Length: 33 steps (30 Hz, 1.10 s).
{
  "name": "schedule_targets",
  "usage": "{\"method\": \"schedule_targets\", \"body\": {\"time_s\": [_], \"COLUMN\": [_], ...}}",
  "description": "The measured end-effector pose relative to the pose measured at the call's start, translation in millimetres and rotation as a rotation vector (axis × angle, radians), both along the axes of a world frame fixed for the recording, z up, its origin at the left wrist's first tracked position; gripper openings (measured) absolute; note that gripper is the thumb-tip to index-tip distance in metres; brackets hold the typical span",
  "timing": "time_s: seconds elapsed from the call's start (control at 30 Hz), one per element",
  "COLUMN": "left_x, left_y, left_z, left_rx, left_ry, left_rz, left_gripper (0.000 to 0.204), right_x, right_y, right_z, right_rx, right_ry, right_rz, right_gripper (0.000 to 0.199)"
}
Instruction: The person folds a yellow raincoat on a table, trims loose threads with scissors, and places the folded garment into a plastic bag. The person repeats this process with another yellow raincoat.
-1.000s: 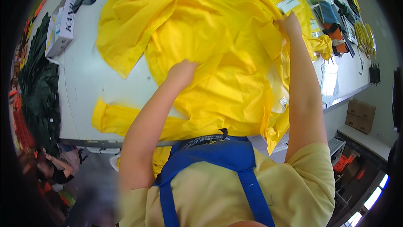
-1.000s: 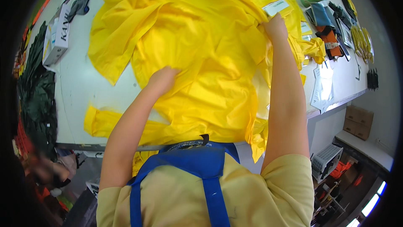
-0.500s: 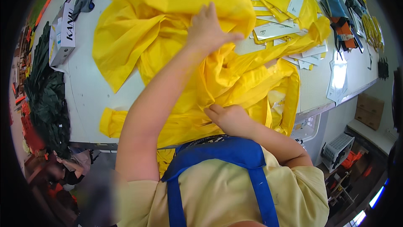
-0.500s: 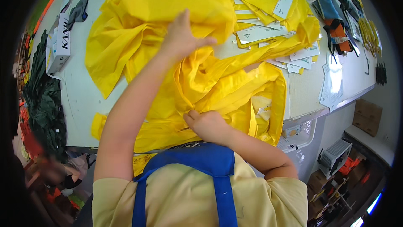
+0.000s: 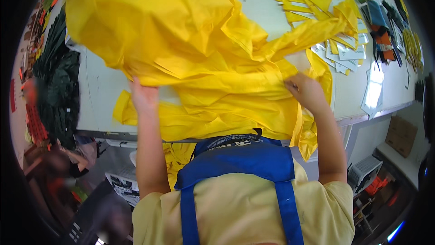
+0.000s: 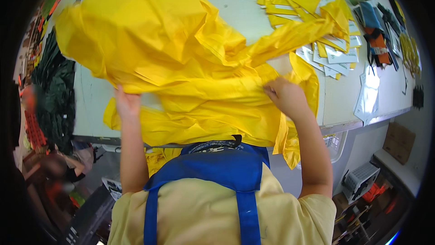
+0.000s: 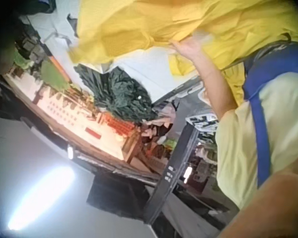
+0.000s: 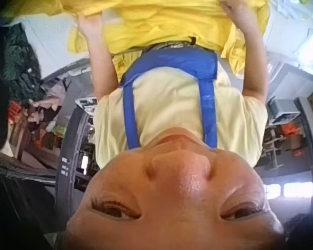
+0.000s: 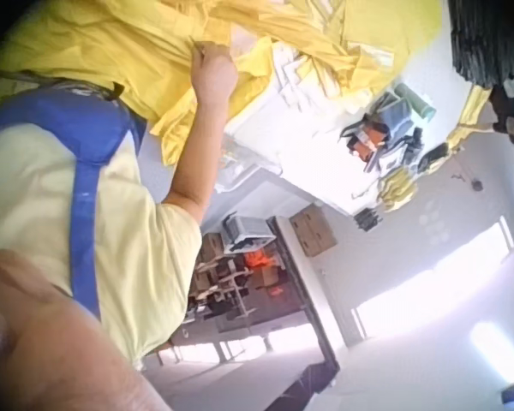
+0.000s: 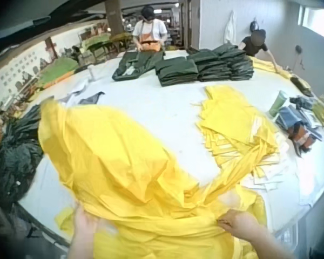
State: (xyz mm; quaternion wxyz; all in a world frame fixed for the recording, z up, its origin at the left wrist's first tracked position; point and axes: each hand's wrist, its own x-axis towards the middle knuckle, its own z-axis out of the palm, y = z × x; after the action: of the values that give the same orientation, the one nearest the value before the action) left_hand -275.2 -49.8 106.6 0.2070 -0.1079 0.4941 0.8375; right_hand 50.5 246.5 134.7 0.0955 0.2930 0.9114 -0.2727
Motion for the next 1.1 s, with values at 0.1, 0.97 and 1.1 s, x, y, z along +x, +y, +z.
{"method": "schedule_targets", "body": {"time_s": [0.1, 0.97, 1.1], "left_x": [44.3, 102.2, 101.4], "left_y": [-42.4, -78.2, -86.4], "left_z": [-35.8, 14.8, 12.1], "left_rx": [0.171, 0.282, 0.293], "left_ry": [-0.327, -0.15, -0.188], "left_rz": [-0.072, -0.028, -0.095], "left_gripper": [0.038, 0.063, 0.06], "right_x": [16.5, -113.9, -110.3], "right_y": [-25.6, -84.2, -89.7], "right_z": [7.9, 14.2, 15.9], "right_rx": [-0.063, 0.196, 0.188], "right_ry": [-0.031, 1.088, 1.133], "right_rz": [0.074, 0.469, 0.469], "right_gripper": [0.015, 0.022, 0.023]}}
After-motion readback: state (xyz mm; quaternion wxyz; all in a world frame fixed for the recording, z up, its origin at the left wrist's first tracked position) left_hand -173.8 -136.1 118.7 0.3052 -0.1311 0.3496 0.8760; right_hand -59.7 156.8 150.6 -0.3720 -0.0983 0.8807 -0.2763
